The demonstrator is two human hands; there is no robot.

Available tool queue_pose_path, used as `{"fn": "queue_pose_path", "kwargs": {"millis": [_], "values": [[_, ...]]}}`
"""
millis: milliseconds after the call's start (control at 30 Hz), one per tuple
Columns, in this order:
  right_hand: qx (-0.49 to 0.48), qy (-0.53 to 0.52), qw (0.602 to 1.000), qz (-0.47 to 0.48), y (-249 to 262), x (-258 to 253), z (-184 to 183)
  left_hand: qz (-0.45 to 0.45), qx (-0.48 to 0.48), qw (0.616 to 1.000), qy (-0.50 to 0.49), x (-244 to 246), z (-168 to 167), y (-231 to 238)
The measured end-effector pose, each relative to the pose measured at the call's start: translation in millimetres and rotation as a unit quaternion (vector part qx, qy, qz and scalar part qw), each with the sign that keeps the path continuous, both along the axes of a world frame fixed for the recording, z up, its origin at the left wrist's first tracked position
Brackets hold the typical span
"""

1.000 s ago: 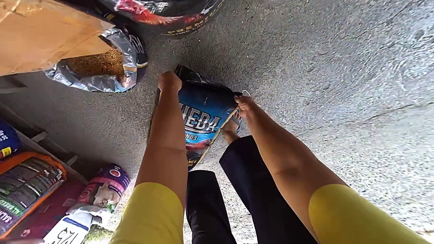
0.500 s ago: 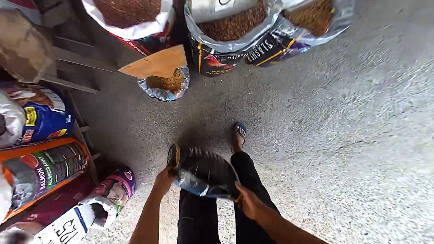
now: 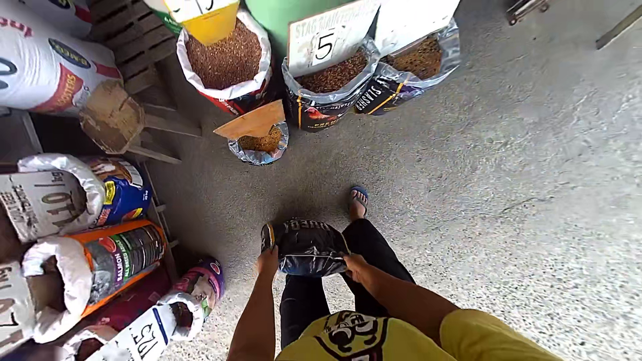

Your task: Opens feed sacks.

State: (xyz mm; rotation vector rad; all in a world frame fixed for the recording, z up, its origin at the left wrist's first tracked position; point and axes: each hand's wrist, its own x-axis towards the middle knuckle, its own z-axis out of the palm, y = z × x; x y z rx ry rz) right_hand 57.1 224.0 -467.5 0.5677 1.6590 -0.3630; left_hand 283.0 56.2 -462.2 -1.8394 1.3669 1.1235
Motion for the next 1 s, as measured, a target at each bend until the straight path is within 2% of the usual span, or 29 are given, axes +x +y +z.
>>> {"fn": "queue_pose_path", "kwargs": {"millis": [100,200,333,400,567,700,767,833,900,967,1000], "values": [[-0.011,0.032,0.998,-0.060,-35,-58,9,0.032,-0.021,0.999,0.023,-67,9,-30],[-0.005,0.013,1.000,0.018,-53,-103,27,0.041,-0.036,0.998,0.017,-109,25,-60],[-0.049,-0.051,0.985,0.154,-48,-126,87,0.098,-0.067,0.993,0.031,-108,79,-57],[-0.086,-0.050,0.976,0.196,-47,-140,116,0.164,-0.095,0.980,0.053,-104,104,-41],[-0.165,0.040,0.948,0.269,-73,-202,190,0.378,-0.155,0.894,0.183,-137,146,-7],[-0.211,0.112,0.924,0.297,-86,-230,242,0.477,-0.182,0.810,0.287,-165,161,6],[-0.233,0.142,0.912,0.305,-89,-247,258,0.499,-0.186,0.776,0.338,-184,167,1],[-0.245,0.179,0.908,0.290,-96,-271,263,0.491,-0.194,0.752,0.394,-208,168,-13],[-0.243,0.218,0.909,0.260,-107,-301,249,0.467,-0.203,0.743,0.434,-239,155,-32],[-0.244,0.250,0.907,0.235,-127,-339,207,0.442,-0.209,0.766,0.417,-277,125,-57],[-0.243,0.263,0.906,0.228,-139,-359,175,0.421,-0.204,0.793,0.390,-296,105,-69]]}}
